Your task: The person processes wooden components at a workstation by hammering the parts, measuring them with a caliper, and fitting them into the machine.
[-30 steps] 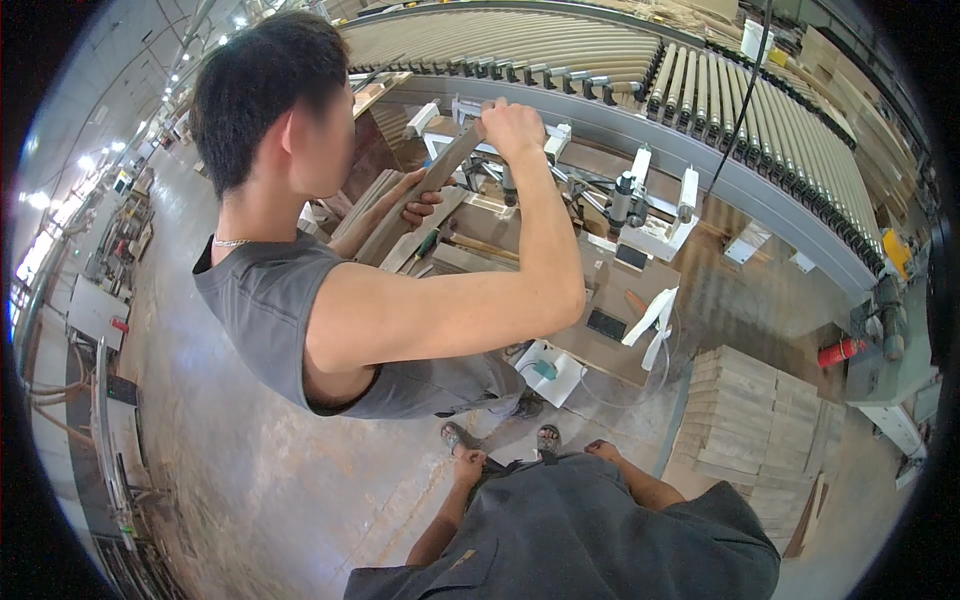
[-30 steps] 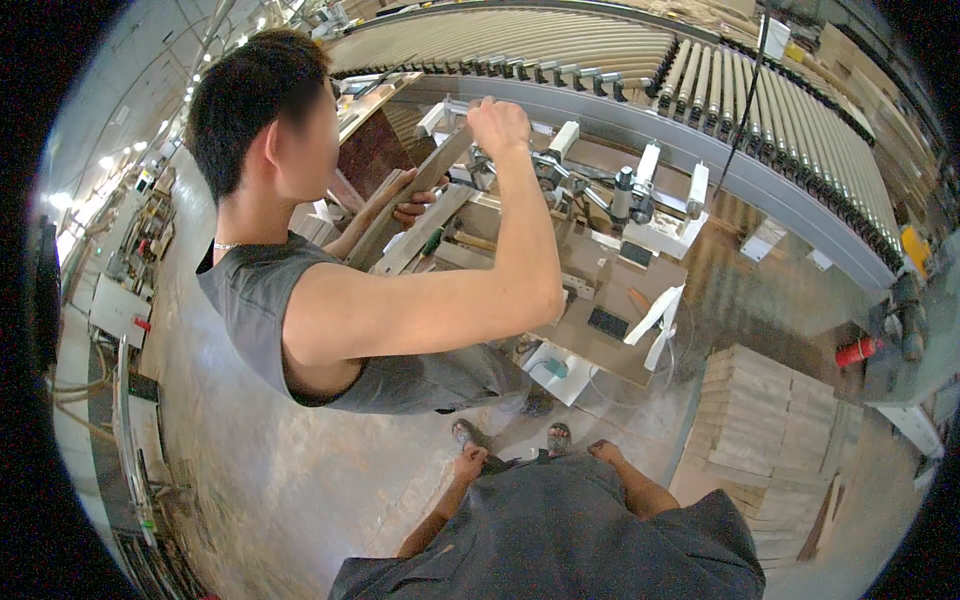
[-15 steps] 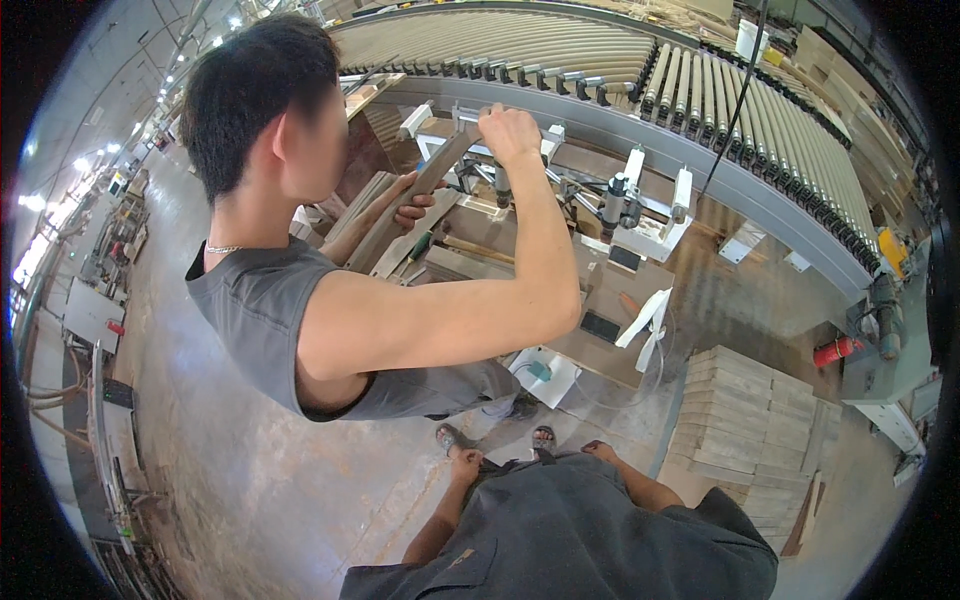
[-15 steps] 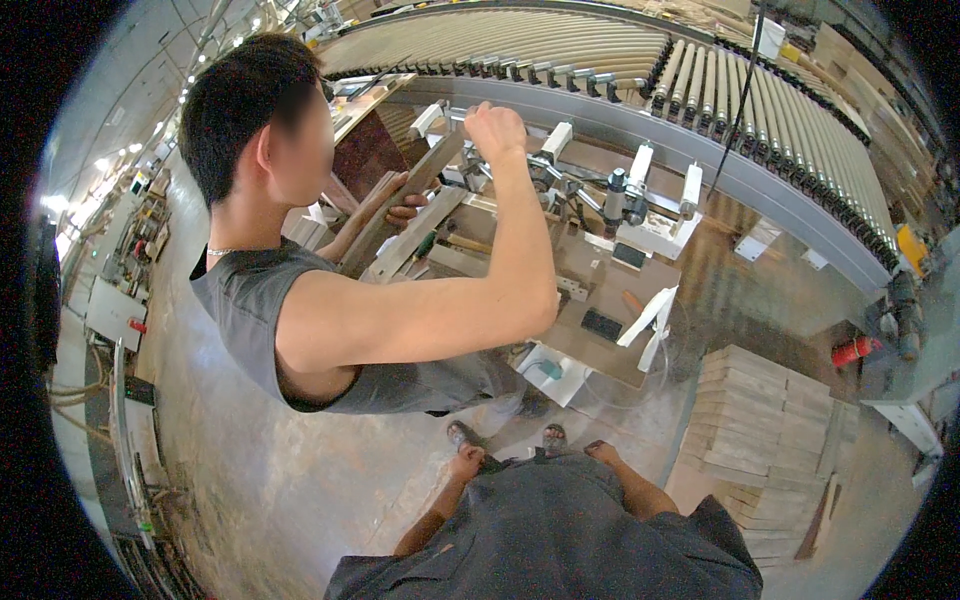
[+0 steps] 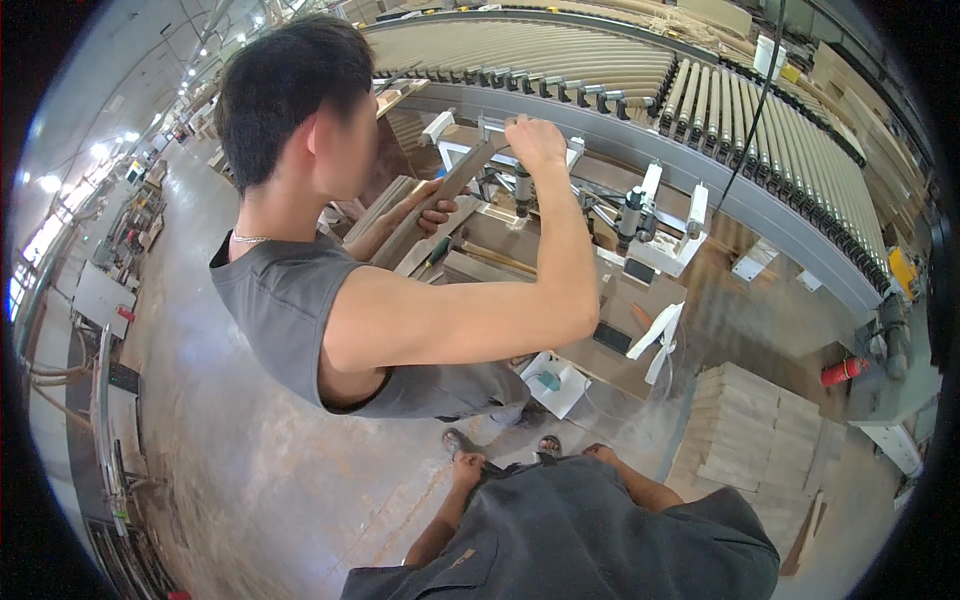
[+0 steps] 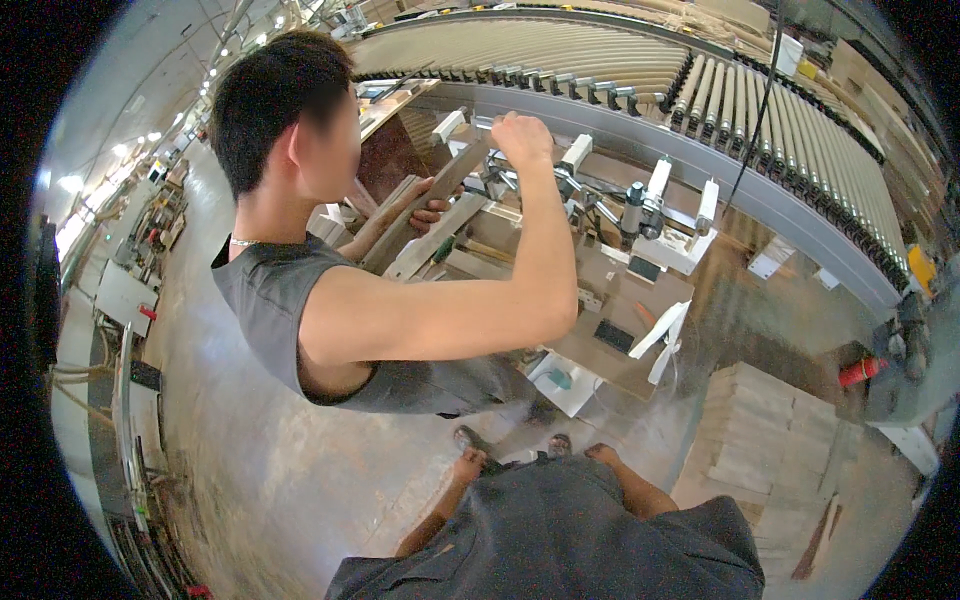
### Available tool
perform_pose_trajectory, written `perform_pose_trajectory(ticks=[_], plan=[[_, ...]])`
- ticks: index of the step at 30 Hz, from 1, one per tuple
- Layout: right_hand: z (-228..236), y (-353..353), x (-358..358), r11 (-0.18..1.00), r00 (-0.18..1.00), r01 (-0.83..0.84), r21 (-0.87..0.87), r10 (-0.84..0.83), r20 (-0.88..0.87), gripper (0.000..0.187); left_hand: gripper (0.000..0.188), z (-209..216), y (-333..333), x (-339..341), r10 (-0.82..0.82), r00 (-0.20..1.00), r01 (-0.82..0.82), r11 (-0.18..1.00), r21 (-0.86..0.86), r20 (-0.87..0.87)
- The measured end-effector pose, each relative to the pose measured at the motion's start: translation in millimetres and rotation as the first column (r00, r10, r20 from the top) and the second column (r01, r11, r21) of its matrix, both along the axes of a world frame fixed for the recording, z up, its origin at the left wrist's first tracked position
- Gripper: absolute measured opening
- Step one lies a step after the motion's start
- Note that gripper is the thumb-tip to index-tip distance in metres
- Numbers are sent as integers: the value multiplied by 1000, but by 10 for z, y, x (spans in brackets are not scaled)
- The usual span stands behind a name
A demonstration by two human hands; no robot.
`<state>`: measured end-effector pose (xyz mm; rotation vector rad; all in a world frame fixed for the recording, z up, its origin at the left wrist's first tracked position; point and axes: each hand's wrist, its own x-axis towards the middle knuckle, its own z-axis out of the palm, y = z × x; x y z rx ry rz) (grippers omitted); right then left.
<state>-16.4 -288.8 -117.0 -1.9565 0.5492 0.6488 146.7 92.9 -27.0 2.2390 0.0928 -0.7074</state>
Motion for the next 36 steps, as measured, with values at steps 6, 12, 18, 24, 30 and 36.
perform_pose_trajectory(ticks=[6, 12, 18, 24, 30, 36], plan=[[226, 34, 49, 997, 990, -81, 14, 79, 121, 37, 27, 13, 25, -50, -20, 997, 20, 1000, 5, 71], [281, 59, -52, 994, 993, 108, -26, -109, -38, 39, 25, 317, -129, -26, -44, 997, 44, 999, 5, 69], [429, 70, -94, 999, 999, -48, 8, 48, -4, 34, 26, 28, -25, -5, -42, 996, 44, 999, -28, 82], [396, 31, -124, 996, 996, -81, -36, 80, -28, 33, 25, 85, -78, -16, -112, 979, 115, 993, -7, 168], [479, 69, -74, 995, 995, 97, 19, -96, -22, 37, 24, 217, -124, -8, -63, 995, 66, 997, -38, 75], [409, 86, -65, 993, 993, 118, -5, -118, -11, 36, 24, 48, -35, 5, -59, 996, 62, 997, -37, 61]])
